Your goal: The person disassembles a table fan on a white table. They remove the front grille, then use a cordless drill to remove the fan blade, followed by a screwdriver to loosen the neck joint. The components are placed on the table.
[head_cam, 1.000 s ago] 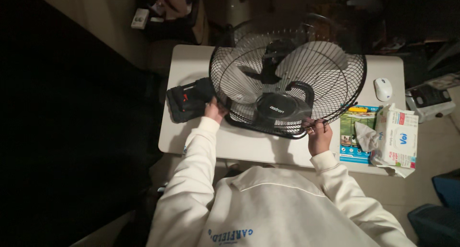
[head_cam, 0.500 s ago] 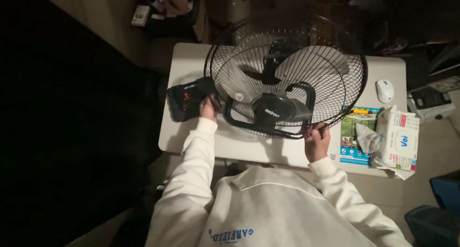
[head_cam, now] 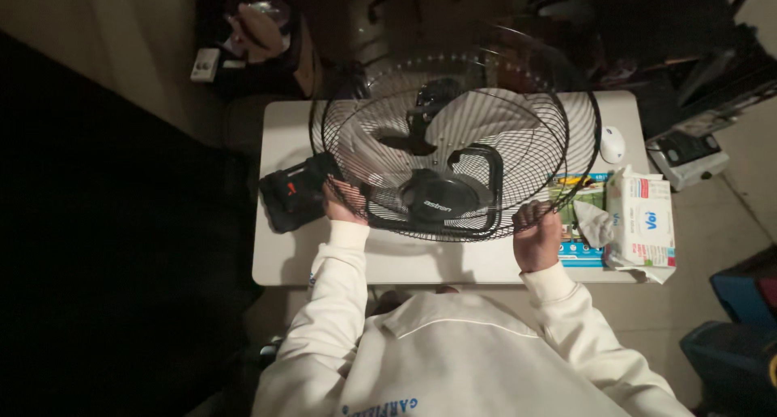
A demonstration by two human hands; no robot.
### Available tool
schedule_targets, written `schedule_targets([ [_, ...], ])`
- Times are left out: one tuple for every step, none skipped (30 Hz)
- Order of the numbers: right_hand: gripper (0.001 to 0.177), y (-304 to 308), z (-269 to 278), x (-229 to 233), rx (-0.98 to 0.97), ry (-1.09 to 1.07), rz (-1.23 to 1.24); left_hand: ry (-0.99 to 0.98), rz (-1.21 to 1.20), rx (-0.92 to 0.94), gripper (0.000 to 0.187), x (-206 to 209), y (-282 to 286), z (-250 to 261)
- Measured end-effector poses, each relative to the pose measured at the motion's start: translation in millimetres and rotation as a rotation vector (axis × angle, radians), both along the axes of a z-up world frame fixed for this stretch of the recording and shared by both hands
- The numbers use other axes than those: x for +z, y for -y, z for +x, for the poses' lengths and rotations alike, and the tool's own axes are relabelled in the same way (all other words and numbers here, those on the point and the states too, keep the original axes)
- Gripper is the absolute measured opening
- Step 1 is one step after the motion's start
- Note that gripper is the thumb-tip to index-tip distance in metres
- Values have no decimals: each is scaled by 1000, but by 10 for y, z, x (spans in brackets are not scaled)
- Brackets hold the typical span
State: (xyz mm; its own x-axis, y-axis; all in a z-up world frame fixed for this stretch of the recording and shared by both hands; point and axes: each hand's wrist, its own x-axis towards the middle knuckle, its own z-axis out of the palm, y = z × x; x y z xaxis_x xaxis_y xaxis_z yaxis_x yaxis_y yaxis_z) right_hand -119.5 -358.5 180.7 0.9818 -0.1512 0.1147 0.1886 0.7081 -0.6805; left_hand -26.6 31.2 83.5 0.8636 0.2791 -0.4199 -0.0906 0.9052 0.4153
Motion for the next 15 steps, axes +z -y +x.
schedule_targets([
  [36, 0, 7, 22, 7, 5, -14, 84, -27, -23, 29, -25, -17, -2],
  [39, 0, 5, 33, 23, -14, 37, 168, -55, -45, 29, -70, -43, -26],
  [42, 9, -2, 39, 44, -34, 87, 253, -82, -61, 29, -129, -67, -67],
  [46, 9, -12, 37, 65, -53, 138, 204, -78, -40, 27, -200, -85, -100],
  [46, 7, -42, 35, 100, -40, 126, 150, -75, -12, 25, -283, -99, -173],
  [45, -5, -80, 31, 136, -26, 115, 96, -73, 16, 23, -364, -123, -250],
  [45, -29, -108, 19, 173, -11, 106, 108, -55, 42, 29, -441, -155, -320],
  [45, -69, -137, 9, 180, -61, 66, 120, -37, 68, 36, -509, -188, -377],
  [47, -124, -192, 6, 188, -116, 26, 126, -19, 96, 44, -564, -244, -463],
  [50, -188, -237, 13, 196, -170, -16, 183, -26, 37, 49, -601, -326, -546],
  [49, -250, -272, 35, 247, -119, -72, 235, -30, -12, 48, -624, -405, -614],
  [49, -316, -306, 69, 297, -67, -127, 292, -35, -55, 47, -635, -478, -698],
  [49, -380, -291, 113, 343, -8, -182, 277, -47, -40, 46, -634, -537, -733],
  [47, -435, -263, 164, 339, 30, -201, 270, -50, -23, 44, -627, -585, -772],
  [45, -481, -251, 213, 331, 66, -218, 262, -46, -14, 43, -620, -616, -811],
])
